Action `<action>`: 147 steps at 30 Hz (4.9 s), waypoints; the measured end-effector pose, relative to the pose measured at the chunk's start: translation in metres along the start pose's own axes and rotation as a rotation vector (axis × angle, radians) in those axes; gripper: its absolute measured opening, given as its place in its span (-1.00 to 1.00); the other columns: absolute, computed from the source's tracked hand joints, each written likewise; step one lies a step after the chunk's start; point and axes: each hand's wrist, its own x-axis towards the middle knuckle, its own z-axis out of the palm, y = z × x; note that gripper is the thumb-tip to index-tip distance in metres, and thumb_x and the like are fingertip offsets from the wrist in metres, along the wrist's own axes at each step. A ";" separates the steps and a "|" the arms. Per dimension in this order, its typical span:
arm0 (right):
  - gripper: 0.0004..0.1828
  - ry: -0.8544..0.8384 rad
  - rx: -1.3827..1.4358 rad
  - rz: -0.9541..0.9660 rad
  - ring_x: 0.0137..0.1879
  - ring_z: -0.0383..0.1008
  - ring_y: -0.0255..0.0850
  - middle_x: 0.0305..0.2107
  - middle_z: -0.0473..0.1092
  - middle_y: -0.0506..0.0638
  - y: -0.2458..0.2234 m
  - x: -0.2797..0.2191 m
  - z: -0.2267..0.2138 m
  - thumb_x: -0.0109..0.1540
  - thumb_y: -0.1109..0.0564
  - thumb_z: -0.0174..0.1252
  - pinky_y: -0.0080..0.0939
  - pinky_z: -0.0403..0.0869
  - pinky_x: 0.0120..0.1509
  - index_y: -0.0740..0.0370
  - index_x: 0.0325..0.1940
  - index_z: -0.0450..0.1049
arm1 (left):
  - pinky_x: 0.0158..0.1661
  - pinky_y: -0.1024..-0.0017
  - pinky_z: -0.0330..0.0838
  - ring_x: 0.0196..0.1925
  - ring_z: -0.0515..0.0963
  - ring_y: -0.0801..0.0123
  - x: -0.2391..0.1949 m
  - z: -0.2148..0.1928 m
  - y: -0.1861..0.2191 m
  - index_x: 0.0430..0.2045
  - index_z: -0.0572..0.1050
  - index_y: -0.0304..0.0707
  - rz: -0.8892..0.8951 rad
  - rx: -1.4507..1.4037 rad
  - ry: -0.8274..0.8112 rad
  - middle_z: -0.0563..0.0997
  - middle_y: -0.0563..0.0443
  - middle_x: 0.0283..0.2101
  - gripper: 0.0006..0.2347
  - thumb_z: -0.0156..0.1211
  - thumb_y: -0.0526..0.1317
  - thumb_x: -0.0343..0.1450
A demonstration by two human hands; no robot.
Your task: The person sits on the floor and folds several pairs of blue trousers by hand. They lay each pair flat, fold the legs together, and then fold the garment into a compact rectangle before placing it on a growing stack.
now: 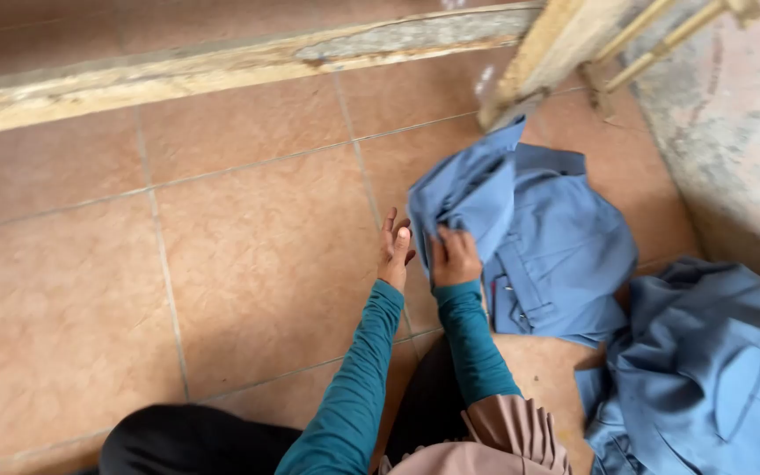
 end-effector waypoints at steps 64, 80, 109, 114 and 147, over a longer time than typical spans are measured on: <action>-0.67 -1.442 0.942 0.774 0.08 0.57 0.06 -0.09 0.52 0.30 -0.343 -0.215 0.174 0.18 0.13 0.32 -0.06 0.61 0.13 0.17 0.03 0.63 | 0.20 0.10 0.45 0.16 0.57 -0.09 -0.109 -0.567 0.008 0.03 0.46 -0.08 -0.198 0.291 1.375 0.62 -0.27 0.06 -0.63 0.30 -0.02 0.37; -0.06 -0.947 1.030 1.339 0.26 0.33 0.27 0.21 0.25 0.40 -0.051 -0.206 0.226 0.10 0.00 0.60 0.47 0.34 0.33 0.26 0.41 0.23 | 0.21 0.32 0.48 0.18 0.56 0.33 -0.132 -0.256 -0.079 0.08 0.23 0.44 0.006 0.948 0.056 0.51 0.29 0.15 -0.60 0.15 -0.07 0.37; -0.57 -0.582 0.093 0.416 -0.10 0.50 0.35 -0.13 0.40 0.27 -0.014 -0.174 0.067 0.21 -0.11 0.34 0.38 0.54 -0.04 0.26 -0.05 0.49 | 0.21 -0.61 -0.20 0.51 0.03 -0.01 -0.101 -0.420 -0.043 0.40 0.15 0.28 0.059 1.667 1.202 0.10 0.04 0.52 -0.46 0.04 0.14 0.47; -0.39 -0.645 0.500 0.790 0.16 0.47 0.24 -0.09 0.50 0.28 -0.038 -0.191 0.100 0.13 0.12 0.49 0.28 0.46 0.23 0.23 0.22 0.46 | 0.32 -0.50 -0.55 0.58 -0.21 -0.14 -0.128 -0.529 0.044 0.47 -0.03 0.50 -0.790 1.279 1.032 -0.14 0.16 0.59 -0.50 -0.12 0.05 0.57; -0.34 -0.565 0.143 0.585 0.08 0.50 0.33 -0.07 0.48 0.40 -0.148 -0.213 0.088 0.20 -0.28 0.37 0.27 0.51 0.11 0.31 0.08 0.49 | 0.44 -0.11 -0.44 0.61 -0.37 0.22 -0.094 -0.378 -0.021 0.50 -0.24 0.34 -0.327 1.481 0.455 -0.33 0.18 0.59 -0.50 -0.37 0.09 0.61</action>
